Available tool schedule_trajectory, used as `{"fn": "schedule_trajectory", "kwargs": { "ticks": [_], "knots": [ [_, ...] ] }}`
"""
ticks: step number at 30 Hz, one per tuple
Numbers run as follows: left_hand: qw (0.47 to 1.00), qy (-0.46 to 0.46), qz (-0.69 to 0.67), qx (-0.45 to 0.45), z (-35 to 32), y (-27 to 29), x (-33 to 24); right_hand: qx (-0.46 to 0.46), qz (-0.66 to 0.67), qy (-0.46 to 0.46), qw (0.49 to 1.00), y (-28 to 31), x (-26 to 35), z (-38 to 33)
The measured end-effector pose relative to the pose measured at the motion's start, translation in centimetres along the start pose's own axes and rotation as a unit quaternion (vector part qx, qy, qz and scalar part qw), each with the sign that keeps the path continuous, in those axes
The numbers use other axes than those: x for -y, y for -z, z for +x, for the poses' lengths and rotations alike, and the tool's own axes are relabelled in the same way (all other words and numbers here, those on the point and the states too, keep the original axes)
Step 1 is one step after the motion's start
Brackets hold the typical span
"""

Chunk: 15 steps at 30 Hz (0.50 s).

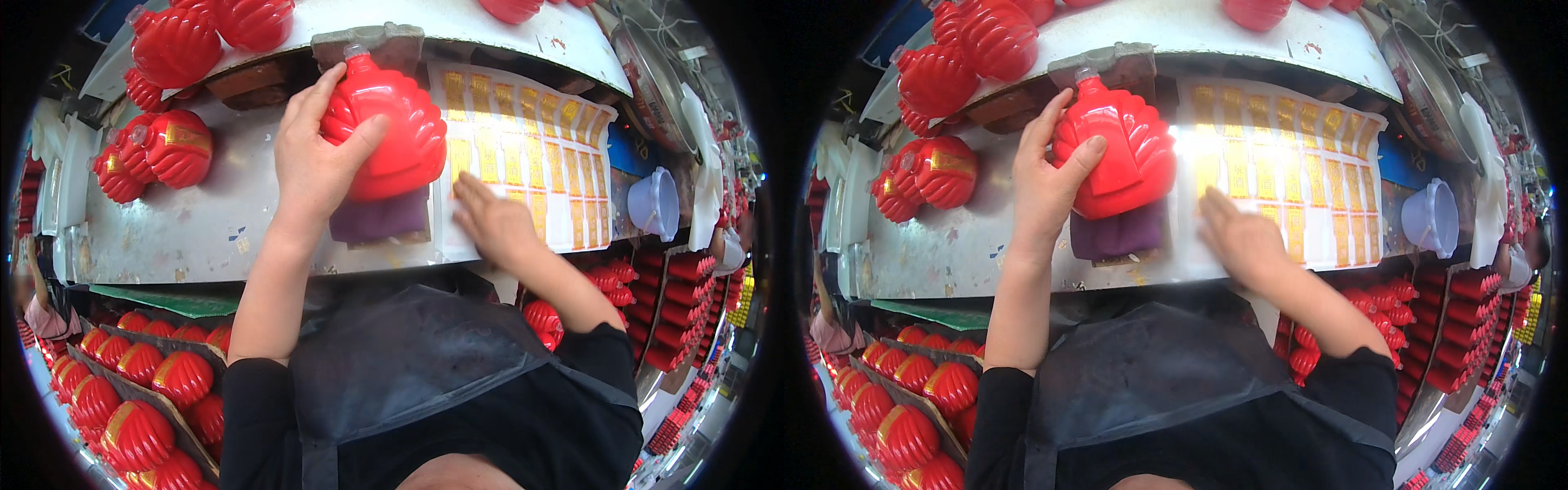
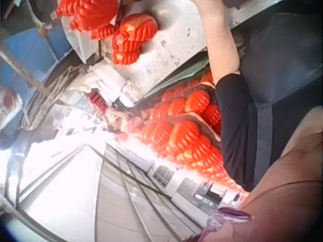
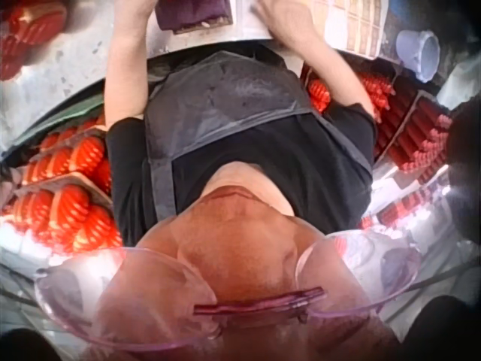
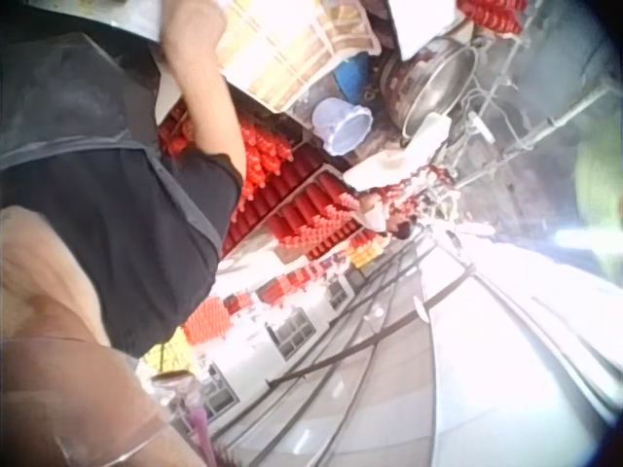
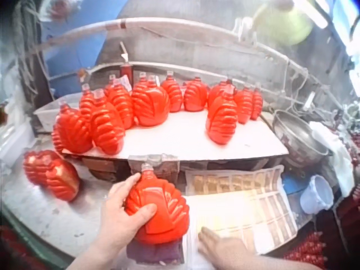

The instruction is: The person repeatedly picks up red ribbed plastic containers, applies a gold label to each, and places them on a nearby surface. The process is repeated for multiple containers throughout the clip.

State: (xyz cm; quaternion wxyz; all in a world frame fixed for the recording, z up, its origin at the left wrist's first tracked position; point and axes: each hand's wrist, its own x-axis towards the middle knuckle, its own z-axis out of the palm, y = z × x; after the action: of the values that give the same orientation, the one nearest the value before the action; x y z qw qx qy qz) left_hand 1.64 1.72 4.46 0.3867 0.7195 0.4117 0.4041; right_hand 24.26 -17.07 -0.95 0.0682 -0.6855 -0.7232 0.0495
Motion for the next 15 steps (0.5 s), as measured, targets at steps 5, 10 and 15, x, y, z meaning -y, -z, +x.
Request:
{"fn": "schedule_trajectory", "kwargs": {
  "ticks": [5, 10, 15],
  "knots": [
    [0.977, 0.078, -0.199, 0.017, -1.3, -0.4, -0.2, -0.029, -0.003, 0.073, 0.997, -1.9, 2.1, -7.2],
    [0.955, 0.131, -0.262, 0.039, -2.0, -0.4, -0.8, -0.091, -0.031, 0.114, 0.989, -1.6, 1.7, -8.1],
    [0.974, 0.093, -0.197, 0.066, -0.6, 0.5, -0.2, -0.002, 0.315, -0.086, 0.945, 2.6, 0.4, -5.5]
  ]
}}
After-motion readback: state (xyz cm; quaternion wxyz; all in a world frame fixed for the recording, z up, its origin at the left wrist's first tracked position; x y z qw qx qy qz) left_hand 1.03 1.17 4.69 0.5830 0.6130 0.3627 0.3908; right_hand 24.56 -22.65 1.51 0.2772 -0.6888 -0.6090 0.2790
